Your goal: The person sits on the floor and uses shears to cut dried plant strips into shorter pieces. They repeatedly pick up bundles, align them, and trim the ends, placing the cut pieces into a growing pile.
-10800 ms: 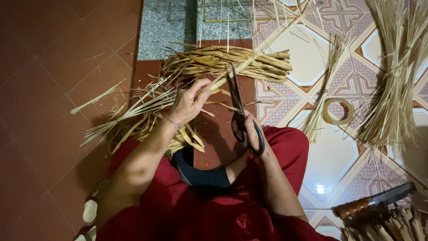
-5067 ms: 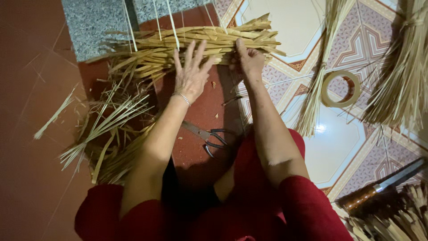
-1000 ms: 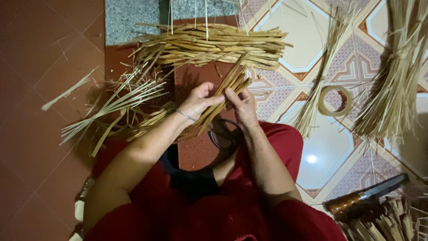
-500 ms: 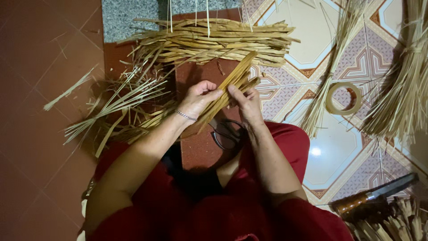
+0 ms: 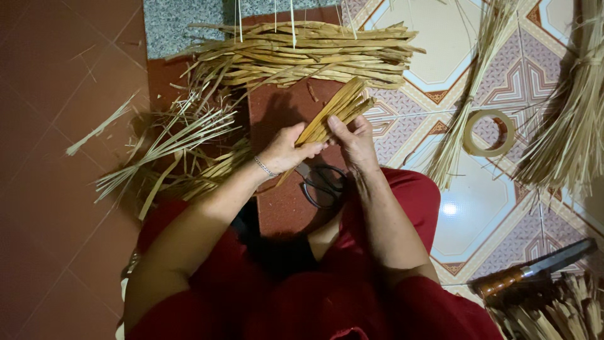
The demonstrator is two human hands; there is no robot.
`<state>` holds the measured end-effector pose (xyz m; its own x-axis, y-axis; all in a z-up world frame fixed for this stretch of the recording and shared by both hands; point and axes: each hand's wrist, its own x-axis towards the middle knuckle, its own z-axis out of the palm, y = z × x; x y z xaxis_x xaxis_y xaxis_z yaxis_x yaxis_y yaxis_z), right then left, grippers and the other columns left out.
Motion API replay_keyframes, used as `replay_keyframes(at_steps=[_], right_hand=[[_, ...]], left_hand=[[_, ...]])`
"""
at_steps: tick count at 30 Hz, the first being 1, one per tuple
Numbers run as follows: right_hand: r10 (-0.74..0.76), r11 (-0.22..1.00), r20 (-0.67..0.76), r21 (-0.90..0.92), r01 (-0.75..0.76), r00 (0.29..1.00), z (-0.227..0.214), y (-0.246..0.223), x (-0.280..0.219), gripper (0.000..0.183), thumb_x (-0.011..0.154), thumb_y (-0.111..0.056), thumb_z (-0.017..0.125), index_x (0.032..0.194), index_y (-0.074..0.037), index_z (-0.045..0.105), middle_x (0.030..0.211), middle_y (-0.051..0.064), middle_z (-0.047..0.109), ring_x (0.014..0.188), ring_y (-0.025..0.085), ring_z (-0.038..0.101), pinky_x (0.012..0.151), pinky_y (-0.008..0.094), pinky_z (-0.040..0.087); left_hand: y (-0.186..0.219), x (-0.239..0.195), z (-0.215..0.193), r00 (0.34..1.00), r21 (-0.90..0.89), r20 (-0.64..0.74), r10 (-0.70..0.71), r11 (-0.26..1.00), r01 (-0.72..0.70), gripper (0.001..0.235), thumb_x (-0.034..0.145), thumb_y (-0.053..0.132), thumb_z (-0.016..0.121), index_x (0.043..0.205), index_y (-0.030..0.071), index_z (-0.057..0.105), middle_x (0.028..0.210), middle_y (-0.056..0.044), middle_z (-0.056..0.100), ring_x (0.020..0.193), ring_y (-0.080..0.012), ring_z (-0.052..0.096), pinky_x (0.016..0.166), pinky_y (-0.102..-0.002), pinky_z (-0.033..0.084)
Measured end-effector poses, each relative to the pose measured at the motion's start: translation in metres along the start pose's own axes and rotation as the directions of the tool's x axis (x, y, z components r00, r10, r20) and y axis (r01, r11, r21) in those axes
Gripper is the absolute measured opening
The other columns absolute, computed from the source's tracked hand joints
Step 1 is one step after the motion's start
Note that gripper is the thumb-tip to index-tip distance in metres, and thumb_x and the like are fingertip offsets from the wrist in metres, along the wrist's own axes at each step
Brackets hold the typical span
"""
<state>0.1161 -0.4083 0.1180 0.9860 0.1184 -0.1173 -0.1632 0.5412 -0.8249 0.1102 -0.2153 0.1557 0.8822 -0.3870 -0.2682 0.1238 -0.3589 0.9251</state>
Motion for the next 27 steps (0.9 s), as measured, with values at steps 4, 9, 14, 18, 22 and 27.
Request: replay_keyframes(at_steps=[4,9,14,18,22,27], right_hand=[[0.025,0.995,0.091,0.095,-0.034,0.996,-0.003,-0.006,-0.002,0.020,0.094,-0.016,0.076,0.109,-0.006,0.066,0.088,0.007,0.073,0.068,0.016,0.068,0.063,0.031,0.058],[0.082,0.786,0.215,-0.615,0.069,0.973,-0.017,0.011,-0.005,0.028,0.089,-0.019,0.084,0.107,-0.005,0.068,0.091,0.009,0.070,0.080,0.020,0.068,0.071,0.036,0.059],[0.487,-0.331,0.057,-0.911,0.245,0.872,-0.028,0.077,-0.025,0.045,0.091,-0.046,0.076,0.116,-0.009,0.070,0.115,0.017,0.072,0.109,0.035,0.068,0.095,0.048,0.053],[0.382,-0.431,0.014,-0.882,0.192,0.924,-0.032,0.105,-0.040,0.035,0.094,-0.016,0.063,0.129,-0.018,0.060,0.127,0.011,0.064,0.119,0.034,0.062,0.092,0.051,0.053],[0.405,-0.454,-0.063,-0.880,0.141,0.912,-0.029,0.113,-0.044,0.051,0.084,-0.014,0.065,0.133,-0.017,0.049,0.131,0.014,0.057,0.115,0.037,0.063,0.089,0.046,0.055],[0.382,-0.445,0.056,-0.864,0.236,0.923,-0.034,0.137,-0.058,0.031,0.097,-0.016,0.062,0.124,-0.007,0.050,0.118,0.018,0.068,0.107,0.035,0.070,0.086,0.045,0.058]], left_hand=[[-0.008,0.003,-0.003,0.997,-0.220,0.037,-0.064,0.973,0.070,0.024,0.098,0.018,0.070,0.115,0.002,0.068,0.100,-0.009,0.076,0.079,-0.0109,0.068,0.071,-0.027,0.059],[-0.003,0.003,-0.025,0.984,-0.227,-0.091,-0.153,0.965,0.129,0.024,0.094,0.020,0.070,0.113,0.005,0.065,0.097,-0.005,0.073,0.075,-0.0099,0.071,0.064,-0.027,0.061],[0.016,-0.003,-0.043,0.965,-0.252,-0.232,-0.123,0.966,0.063,0.025,0.094,0.024,0.071,0.112,0.008,0.064,0.090,0.001,0.068,0.069,-0.0065,0.064,0.058,-0.023,0.054],[0.028,-0.009,-0.047,0.958,-0.316,-0.267,-0.102,0.949,0.013,0.026,0.095,0.027,0.074,0.112,0.010,0.064,0.086,0.004,0.063,0.066,-0.0042,0.057,0.056,-0.022,0.048],[0.034,-0.010,-0.053,0.952,-0.324,-0.304,-0.039,0.944,-0.065,0.027,0.095,0.029,0.073,0.112,0.009,0.065,0.084,0.004,0.061,0.065,-0.0050,0.055,0.056,-0.023,0.049],[0.028,-0.008,-0.064,0.947,-0.430,-0.311,-0.086,0.901,-0.060,0.028,0.095,0.026,0.072,0.112,0.006,0.065,0.093,0.000,0.068,0.072,-0.0075,0.065,0.062,-0.024,0.058]])
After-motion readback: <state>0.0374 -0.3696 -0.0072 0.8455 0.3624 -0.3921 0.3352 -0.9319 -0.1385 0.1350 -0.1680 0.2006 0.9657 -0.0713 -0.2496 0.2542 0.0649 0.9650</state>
